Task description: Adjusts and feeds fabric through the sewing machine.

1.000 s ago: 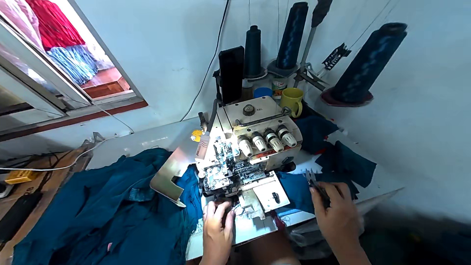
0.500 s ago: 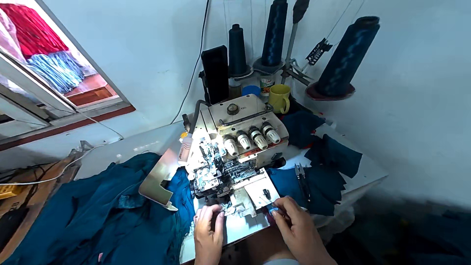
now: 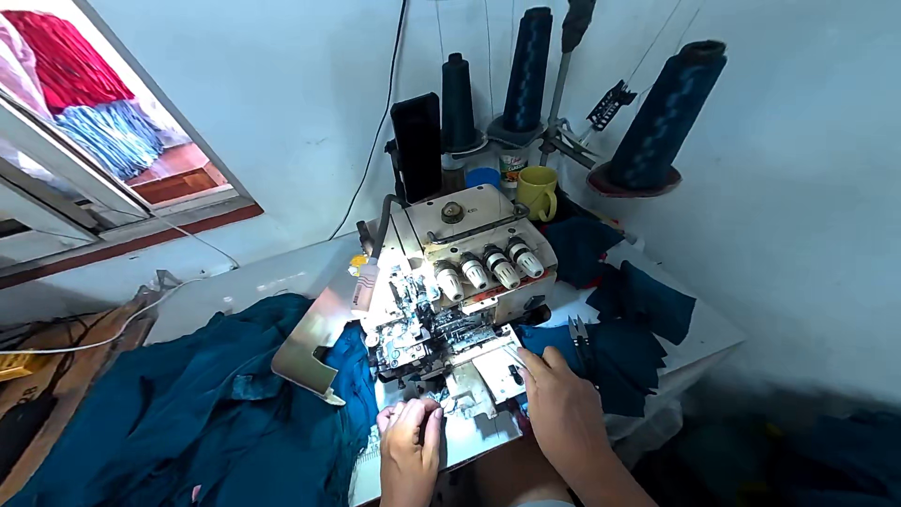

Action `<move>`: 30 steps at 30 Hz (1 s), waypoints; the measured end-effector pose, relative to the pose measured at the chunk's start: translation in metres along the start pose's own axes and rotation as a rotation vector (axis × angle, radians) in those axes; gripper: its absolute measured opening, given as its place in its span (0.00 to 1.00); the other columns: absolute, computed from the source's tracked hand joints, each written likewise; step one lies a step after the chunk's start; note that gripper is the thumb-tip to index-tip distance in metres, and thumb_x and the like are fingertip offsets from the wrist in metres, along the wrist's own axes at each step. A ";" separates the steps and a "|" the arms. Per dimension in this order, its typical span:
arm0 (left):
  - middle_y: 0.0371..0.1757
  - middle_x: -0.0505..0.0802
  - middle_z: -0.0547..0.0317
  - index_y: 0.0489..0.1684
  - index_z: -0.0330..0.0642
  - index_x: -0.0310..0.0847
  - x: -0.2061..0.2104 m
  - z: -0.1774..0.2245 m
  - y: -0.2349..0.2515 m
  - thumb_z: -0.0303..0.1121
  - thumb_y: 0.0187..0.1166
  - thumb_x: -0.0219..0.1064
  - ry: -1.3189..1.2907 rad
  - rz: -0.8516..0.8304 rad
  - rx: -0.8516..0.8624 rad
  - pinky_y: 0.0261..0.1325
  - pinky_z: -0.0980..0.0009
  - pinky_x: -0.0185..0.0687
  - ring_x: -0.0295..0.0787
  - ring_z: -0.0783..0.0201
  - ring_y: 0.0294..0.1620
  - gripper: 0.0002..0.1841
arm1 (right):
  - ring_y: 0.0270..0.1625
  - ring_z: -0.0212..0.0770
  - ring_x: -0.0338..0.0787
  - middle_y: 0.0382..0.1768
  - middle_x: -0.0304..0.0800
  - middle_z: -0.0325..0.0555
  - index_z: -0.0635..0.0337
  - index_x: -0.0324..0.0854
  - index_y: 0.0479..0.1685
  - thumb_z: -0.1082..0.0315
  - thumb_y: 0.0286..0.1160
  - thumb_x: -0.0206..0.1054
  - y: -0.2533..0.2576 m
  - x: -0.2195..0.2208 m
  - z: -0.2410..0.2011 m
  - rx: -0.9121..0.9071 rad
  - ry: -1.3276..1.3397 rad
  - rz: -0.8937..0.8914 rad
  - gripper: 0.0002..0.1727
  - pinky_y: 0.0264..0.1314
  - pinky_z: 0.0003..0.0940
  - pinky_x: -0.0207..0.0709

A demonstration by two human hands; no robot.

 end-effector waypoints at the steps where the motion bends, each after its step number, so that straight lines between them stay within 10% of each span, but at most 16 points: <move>1: 0.35 0.93 0.72 0.37 0.49 0.91 0.000 -0.001 0.000 0.38 0.79 0.62 -0.003 -0.006 0.000 0.62 0.60 0.70 0.87 0.75 0.41 0.10 | 0.32 0.55 0.93 0.49 0.90 0.60 0.57 0.92 0.59 0.76 0.76 0.68 0.003 -0.001 -0.004 0.025 -0.058 -0.036 0.16 0.33 0.47 0.87; 10: 0.35 0.94 0.73 0.37 0.50 0.92 -0.001 -0.001 0.000 0.39 0.81 0.61 -0.035 -0.046 -0.003 0.64 0.58 0.68 0.87 0.75 0.41 0.11 | 0.31 0.54 0.94 0.42 0.92 0.56 0.55 0.96 0.50 0.79 0.68 0.69 -0.003 0.004 -0.033 -0.163 0.037 -0.035 0.15 0.32 0.48 0.88; 14: 0.35 0.94 0.73 0.37 0.50 0.92 -0.001 -0.003 0.000 0.39 0.81 0.61 -0.048 -0.045 0.005 0.64 0.58 0.68 0.86 0.75 0.41 0.11 | 0.38 0.58 0.94 0.52 0.89 0.61 0.58 0.92 0.56 0.78 0.77 0.64 0.013 -0.007 -0.024 0.027 -0.128 -0.149 0.15 0.40 0.50 0.88; 19: 0.36 0.94 0.73 0.38 0.50 0.92 0.000 -0.002 0.001 0.39 0.81 0.61 -0.058 -0.059 0.007 0.64 0.58 0.68 0.87 0.75 0.42 0.12 | 0.42 0.54 0.95 0.53 0.92 0.55 0.56 0.93 0.55 0.73 0.80 0.63 0.019 0.007 -0.033 -0.165 -0.071 -0.223 0.14 0.47 0.48 0.88; 24: 0.37 0.94 0.72 0.38 0.50 0.92 -0.001 -0.003 0.001 0.38 0.81 0.61 -0.066 -0.059 0.008 0.64 0.59 0.68 0.87 0.75 0.42 0.12 | 0.26 0.52 0.91 0.38 0.92 0.54 0.54 0.97 0.42 0.76 0.67 0.72 0.010 -0.004 -0.038 -0.167 -0.152 0.040 0.11 0.24 0.47 0.83; 30: 0.37 0.94 0.73 0.38 0.51 0.92 0.000 -0.003 0.000 0.39 0.81 0.60 -0.063 -0.070 0.007 0.65 0.59 0.69 0.87 0.75 0.42 0.12 | 0.31 0.55 0.92 0.49 0.91 0.60 0.60 0.94 0.42 0.75 0.72 0.68 0.022 0.006 -0.049 -0.137 -0.180 -0.067 0.09 0.32 0.49 0.85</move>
Point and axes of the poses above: each hand's wrist, its own y-axis towards the middle knuckle, its own x-axis out of the palm, z = x × y, the point moved 1 cm from there along y, towards the middle knuckle
